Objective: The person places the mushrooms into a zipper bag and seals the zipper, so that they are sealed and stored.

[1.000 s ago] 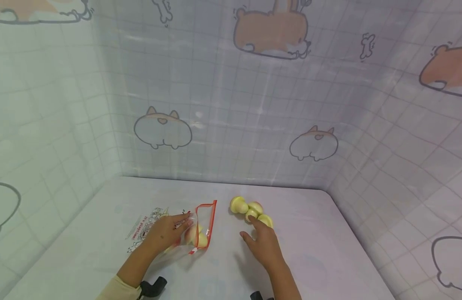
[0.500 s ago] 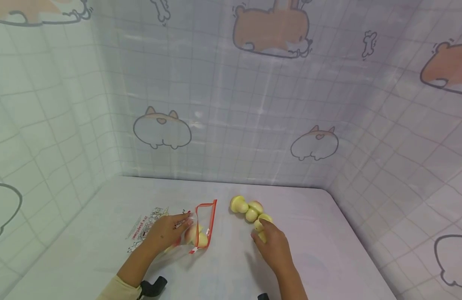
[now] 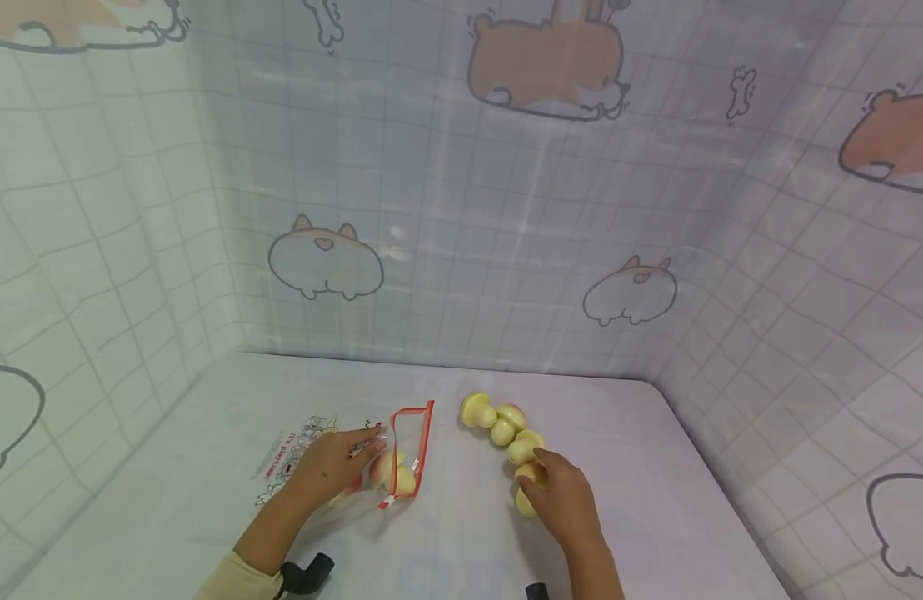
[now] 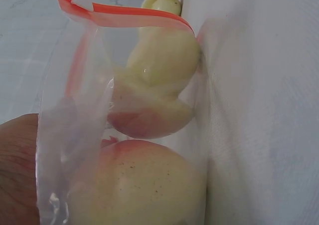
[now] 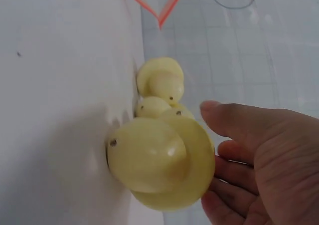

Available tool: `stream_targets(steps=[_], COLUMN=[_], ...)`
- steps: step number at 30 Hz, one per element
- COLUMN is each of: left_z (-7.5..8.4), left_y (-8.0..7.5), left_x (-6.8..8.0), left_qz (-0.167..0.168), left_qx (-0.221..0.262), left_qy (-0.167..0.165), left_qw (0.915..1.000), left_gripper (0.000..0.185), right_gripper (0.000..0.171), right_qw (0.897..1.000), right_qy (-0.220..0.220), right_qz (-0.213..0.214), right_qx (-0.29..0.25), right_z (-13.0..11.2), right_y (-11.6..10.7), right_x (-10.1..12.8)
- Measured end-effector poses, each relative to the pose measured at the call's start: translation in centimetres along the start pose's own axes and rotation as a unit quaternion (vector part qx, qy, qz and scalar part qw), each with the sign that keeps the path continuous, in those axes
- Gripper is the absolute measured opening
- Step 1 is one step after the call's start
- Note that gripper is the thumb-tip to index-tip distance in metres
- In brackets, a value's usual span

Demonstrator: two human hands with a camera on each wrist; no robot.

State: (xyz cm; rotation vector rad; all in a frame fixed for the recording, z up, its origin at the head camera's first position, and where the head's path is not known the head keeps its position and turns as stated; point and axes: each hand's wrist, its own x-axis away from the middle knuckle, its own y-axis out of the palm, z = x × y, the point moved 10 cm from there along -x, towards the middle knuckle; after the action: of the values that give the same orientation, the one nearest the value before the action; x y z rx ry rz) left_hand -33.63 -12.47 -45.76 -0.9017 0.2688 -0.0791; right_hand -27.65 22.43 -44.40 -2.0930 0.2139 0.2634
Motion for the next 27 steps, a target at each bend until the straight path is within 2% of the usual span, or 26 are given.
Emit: stream_targets(steps=[7, 12, 20, 27], left_z=[0.0, 0.1, 0.1, 0.0], left_y=[0.1, 0.0, 0.0, 0.0], left_x=[0.1, 0.2, 0.2, 0.3], left_qz=[0.000, 0.002, -0.001, -0.002], left_qx=[0.002, 0.008, 0.007, 0.014], left_qy=[0.001, 0.002, 0.001, -0.006], left_qw=[1.0000, 1.0000, 1.0000, 0.9999], left_gripper=[0.040, 0.041, 0.041, 0.041], right_gripper=[0.054, 0.056, 0.045, 0.042], right_qw=[0.999, 0.998, 0.999, 0.999], right_qy=[0.028, 0.033, 0.025, 0.029], right_qz=[-0.033, -0.048, -0.036, -0.032], right_qx=[0.005, 0.004, 0.020, 0.015], right_z=[1.1, 1.4, 1.2, 1.2], right_y=[0.3, 0.5, 0.4, 0.3], right_x=[0.3, 0.3, 0.0, 0.2])
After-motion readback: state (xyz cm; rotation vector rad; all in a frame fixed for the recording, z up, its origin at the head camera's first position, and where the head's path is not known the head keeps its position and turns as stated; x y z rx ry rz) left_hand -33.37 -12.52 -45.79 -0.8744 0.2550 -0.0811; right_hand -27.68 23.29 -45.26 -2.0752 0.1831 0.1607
